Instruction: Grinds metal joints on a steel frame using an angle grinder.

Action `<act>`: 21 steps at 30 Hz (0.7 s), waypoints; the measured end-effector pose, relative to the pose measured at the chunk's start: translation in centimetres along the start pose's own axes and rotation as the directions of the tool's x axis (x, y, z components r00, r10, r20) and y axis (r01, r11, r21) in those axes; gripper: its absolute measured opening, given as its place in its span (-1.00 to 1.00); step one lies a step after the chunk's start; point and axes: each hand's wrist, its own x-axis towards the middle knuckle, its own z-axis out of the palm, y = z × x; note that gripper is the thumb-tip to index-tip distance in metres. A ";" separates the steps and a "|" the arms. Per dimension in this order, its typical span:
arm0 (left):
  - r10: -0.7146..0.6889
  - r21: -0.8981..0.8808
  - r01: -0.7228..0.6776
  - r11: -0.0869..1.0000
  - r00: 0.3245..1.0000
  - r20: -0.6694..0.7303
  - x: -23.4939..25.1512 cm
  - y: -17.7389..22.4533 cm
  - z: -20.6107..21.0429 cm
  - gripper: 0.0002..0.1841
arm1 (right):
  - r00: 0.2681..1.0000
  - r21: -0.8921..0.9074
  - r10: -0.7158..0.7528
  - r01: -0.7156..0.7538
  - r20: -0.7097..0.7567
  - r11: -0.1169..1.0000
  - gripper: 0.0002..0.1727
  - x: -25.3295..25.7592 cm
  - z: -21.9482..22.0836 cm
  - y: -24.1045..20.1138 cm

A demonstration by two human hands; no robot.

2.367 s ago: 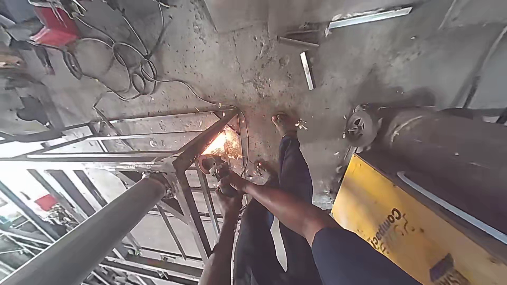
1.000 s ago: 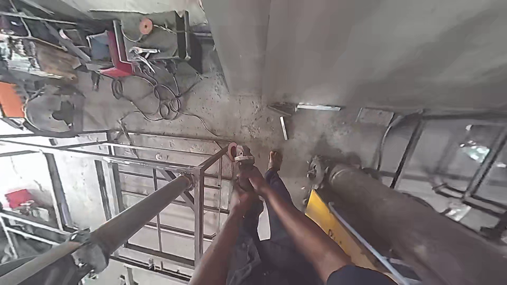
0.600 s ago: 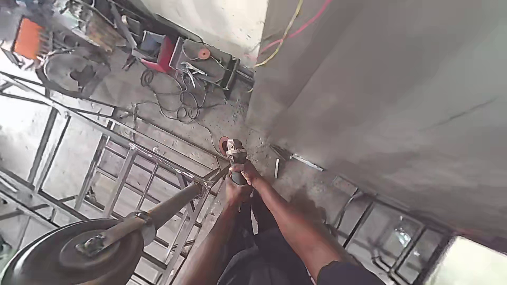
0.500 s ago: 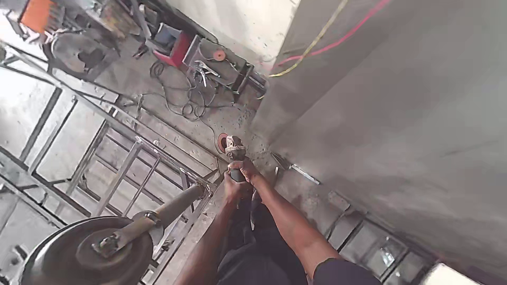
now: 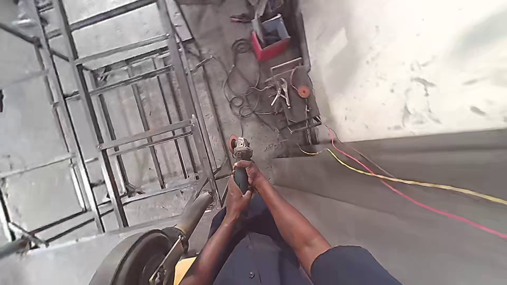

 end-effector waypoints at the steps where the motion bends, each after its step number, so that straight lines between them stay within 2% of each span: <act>1: -0.035 -0.001 0.034 0.999 0.999 -0.023 0.2 0.3 -0.4 0.07 | 0.999 -0.077 -0.021 0.023 0.029 0.997 -0.91 0.9 0.4 -0.2; 3: -0.120 -0.019 0.119 0.993 0.992 -0.041 0.4 1.0 -0.7 0.07 | 0.998 -0.299 -0.013 0.031 0.063 0.954 -0.80 1.0 1.3 -1.2; 5: -0.194 -0.040 0.191 0.981 0.979 -0.062 1.7 1.8 -0.9 0.08 | 0.994 -0.478 0.054 0.000 0.099 0.878 -0.75 1.9 2.3 -2.5; 8: -0.322 -0.053 0.319 0.946 0.944 -0.076 4.4 2.6 -0.3 0.15 | 0.961 -0.585 0.248 -0.131 0.124 0.801 -0.73 4.9 1.9 -3.0; 9: -0.376 -0.049 0.374 0.926 0.924 -0.064 5.2 2.7 0.1 0.18 | 0.936 -0.577 0.335 -0.217 0.105 0.787 -0.73 5.8 1.4 -2.7; 11: -0.455 -0.075 0.450 0.890 0.887 -0.081 7.6 2.7 1.2 0.19 | 0.912 -0.438 0.411 -0.379 -0.024 0.815 -0.70 8.6 0.4 -2.1; 13: -0.536 -0.079 0.531 0.844 0.841 -0.074 8.4 2.7 2.5 0.18 | 0.846 -0.272 0.516 -0.532 -0.134 0.802 -0.72 9.1 0.0 -2.2; 15: -0.606 -0.110 0.598 0.794 0.793 -0.063 9.3 2.2 3.7 0.24 | 0.789 -0.104 0.609 -0.615 -0.082 0.782 -0.92 10.8 -1.1 -1.1; 16: -0.636 -0.124 0.627 0.769 0.769 -0.056 9.9 1.7 4.5 0.27 | 0.759 -0.071 0.650 -0.650 -0.027 0.757 -0.93 12.2 -2.3 0.0; 21: -0.757 -0.215 0.737 0.640 0.654 -0.012 11.2 -2.5 8.7 0.26 | 0.633 -0.103 0.773 -0.768 0.036 0.633 -0.95 16.3 -6.5 5.4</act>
